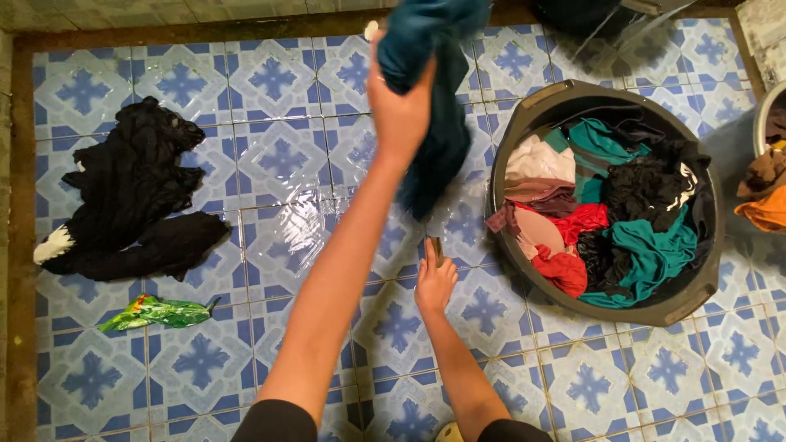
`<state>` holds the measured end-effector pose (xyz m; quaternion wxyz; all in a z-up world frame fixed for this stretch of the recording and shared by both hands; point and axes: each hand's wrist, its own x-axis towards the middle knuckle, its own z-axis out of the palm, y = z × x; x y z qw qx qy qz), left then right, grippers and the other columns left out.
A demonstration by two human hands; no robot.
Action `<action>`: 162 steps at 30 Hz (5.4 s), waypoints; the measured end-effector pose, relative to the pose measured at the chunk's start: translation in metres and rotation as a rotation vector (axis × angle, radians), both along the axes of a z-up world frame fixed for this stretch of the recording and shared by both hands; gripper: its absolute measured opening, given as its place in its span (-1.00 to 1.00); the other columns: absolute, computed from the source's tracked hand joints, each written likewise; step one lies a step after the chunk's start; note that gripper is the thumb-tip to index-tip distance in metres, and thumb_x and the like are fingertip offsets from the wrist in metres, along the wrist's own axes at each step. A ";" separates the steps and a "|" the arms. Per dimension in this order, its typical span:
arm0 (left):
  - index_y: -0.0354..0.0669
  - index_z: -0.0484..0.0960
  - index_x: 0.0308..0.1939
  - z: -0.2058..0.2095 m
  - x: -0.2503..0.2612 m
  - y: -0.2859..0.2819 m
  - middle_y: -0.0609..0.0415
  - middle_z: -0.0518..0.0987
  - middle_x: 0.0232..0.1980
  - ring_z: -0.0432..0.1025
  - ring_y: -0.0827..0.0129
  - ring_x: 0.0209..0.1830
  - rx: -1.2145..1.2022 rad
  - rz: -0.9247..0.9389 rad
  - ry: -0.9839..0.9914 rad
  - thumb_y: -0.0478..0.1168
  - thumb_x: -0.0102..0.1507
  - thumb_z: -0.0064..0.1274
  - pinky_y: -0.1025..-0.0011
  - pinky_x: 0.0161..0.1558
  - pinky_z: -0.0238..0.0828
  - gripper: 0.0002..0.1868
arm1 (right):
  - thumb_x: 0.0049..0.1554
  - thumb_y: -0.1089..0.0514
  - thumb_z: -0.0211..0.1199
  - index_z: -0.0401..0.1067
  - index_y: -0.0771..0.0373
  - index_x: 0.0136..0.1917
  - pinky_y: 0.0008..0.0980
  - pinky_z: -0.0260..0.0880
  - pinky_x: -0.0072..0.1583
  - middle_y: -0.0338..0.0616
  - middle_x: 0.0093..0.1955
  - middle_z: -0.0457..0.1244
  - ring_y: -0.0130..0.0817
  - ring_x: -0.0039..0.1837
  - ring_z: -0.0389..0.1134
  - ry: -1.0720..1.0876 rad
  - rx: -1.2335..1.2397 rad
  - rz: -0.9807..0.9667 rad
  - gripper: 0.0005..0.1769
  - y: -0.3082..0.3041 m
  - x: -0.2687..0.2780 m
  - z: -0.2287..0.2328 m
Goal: The person scrubs clothes on the tiled floor using a brush, soaps them, and wrings the garments out by hand.
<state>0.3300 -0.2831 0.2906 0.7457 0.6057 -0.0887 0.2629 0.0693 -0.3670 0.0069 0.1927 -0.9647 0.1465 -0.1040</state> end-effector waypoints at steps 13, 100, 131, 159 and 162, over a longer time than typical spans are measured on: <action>-0.27 0.58 0.17 -0.295 -0.196 0.160 -0.02 0.65 0.03 0.52 0.31 0.04 0.186 0.139 0.573 -0.25 0.13 0.24 0.38 0.16 0.42 -0.49 | 0.28 0.05 0.15 0.16 -0.25 0.58 -0.01 0.14 0.24 0.04 0.09 0.18 0.05 0.14 0.17 -0.027 -0.034 0.020 -0.37 0.001 -0.002 -0.004; 0.02 0.19 0.52 -0.192 -0.225 0.208 -0.19 0.05 0.58 -0.18 -0.16 0.61 1.551 0.174 0.798 0.19 -0.23 0.47 -0.34 0.43 -0.32 0.29 | 0.14 0.10 0.30 0.16 -0.17 0.63 0.24 0.06 0.39 0.35 0.53 0.00 0.26 0.51 0.05 -0.080 -0.257 -0.156 -0.18 -0.009 0.047 -0.004; -0.10 0.21 0.33 -0.068 -0.206 0.185 -0.14 0.30 0.38 0.37 0.05 0.28 0.384 -0.238 0.241 -0.08 -0.12 0.51 0.17 0.24 0.36 0.05 | -0.09 0.27 0.52 0.46 0.32 0.21 -0.27 0.48 0.20 -0.17 0.09 0.44 -0.36 0.14 0.45 0.136 1.143 0.737 -0.41 0.113 0.060 0.054; -0.33 0.54 0.19 -0.137 -0.220 0.189 0.03 0.64 0.08 0.55 0.29 0.05 -0.169 -0.263 0.431 -0.34 0.06 0.39 0.32 0.11 0.52 -0.38 | -0.18 0.12 0.63 -0.40 0.23 0.70 -0.27 -0.16 0.60 -0.02 0.67 -0.13 -0.27 0.67 -0.12 0.109 1.080 1.197 0.51 0.082 0.106 0.226; -0.33 0.56 0.19 -0.129 -0.216 0.183 0.07 0.63 0.13 0.54 0.35 0.08 -0.267 -0.194 0.446 -0.38 0.13 0.32 0.37 0.13 0.50 -0.46 | -0.25 0.13 0.68 -0.11 0.30 0.60 -0.26 0.05 0.47 -0.02 0.54 0.07 -0.28 0.52 0.06 0.354 0.907 1.237 0.36 0.092 0.079 0.209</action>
